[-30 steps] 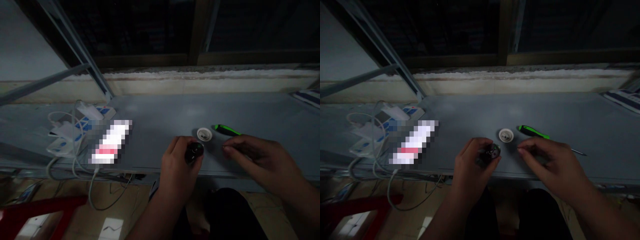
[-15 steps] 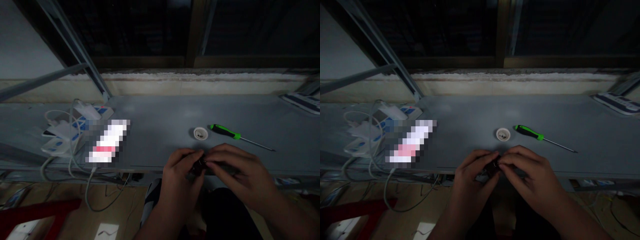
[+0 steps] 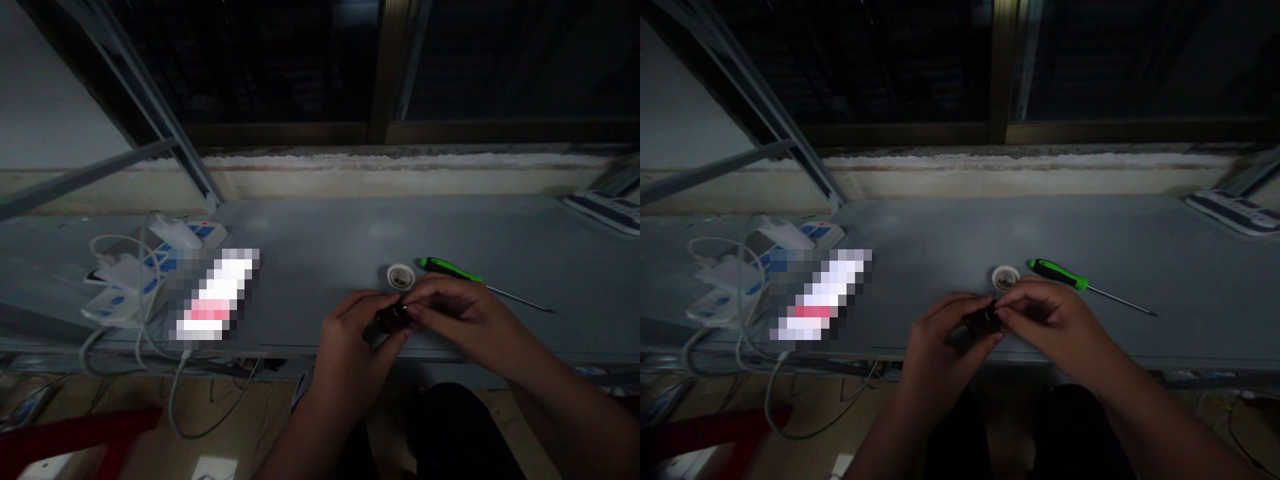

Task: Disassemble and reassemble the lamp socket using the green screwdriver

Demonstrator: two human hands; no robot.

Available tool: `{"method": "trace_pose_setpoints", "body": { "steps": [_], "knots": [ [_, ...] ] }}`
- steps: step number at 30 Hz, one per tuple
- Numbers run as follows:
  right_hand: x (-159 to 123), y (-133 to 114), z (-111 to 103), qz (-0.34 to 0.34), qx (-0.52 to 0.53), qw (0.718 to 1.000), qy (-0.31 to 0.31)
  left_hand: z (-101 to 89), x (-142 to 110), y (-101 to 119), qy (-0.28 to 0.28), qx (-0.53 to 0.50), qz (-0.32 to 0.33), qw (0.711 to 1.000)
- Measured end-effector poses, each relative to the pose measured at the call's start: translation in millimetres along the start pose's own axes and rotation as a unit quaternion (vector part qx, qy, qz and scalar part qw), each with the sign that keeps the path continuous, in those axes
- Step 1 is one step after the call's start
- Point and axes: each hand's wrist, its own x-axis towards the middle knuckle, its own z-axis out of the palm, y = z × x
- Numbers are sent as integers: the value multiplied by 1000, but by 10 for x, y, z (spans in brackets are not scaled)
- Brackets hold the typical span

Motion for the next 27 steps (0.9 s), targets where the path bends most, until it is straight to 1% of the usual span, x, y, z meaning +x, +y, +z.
{"method": "trace_pose_setpoints", "body": {
  "steps": [2, 4, 8, 9, 11, 13, 14, 16, 17, 19, 21, 23, 24, 26, 27],
  "knots": [
    [34, 34, 13, 30, 46, 998, -3, -2, 33, -14, 4, -12, -1, 1000],
    [53, 46, 29, 52, 71, 996, -14, -3, 64, -35, 4, -16, 0, 1000],
    [73, 14, 18, 68, 60, 995, -31, -19, 108, -70, -8, -9, -7, 1000],
    [80, 0, -4, 67, 41, 997, -26, -25, 113, -75, -13, -7, -15, 1000],
    [102, -30, -74, 41, -31, 999, 14, -33, 113, -81, -21, -7, -40, 999],
    [139, -52, -162, -21, -144, 987, 61, -34, 104, -90, -21, -11, -72, 997],
    [164, -57, -202, -55, -202, 975, 69, -32, 97, -96, -17, -12, -86, 996],
    [220, -54, -251, -104, -292, 950, 45, -25, 83, -114, -12, -11, -107, 994],
    [250, -44, -257, -116, -320, 940, 24, -22, 78, -124, -10, -10, -113, 993],
    [305, -12, -241, -125, -348, 929, -12, -19, 71, -145, -9, -7, -121, 993],
    [346, 28, -212, -133, -350, 927, -24, -19, 69, -161, -8, -7, -128, 992],
    [366, 55, -198, -130, -316, 940, -4, -18, 70, -173, -8, -12, -132, 991],
    [367, 57, -199, -117, -275, 954, 13, -17, 71, -177, -8, -19, -130, 991],
    [354, 32, -208, -67, -168, 983, 40, -10, 70, -185, -5, -38, -127, 991],
    [344, 6, -211, -40, -116, 991, 45, -5, 69, -187, -4, -46, -126, 991]
  ]
}}
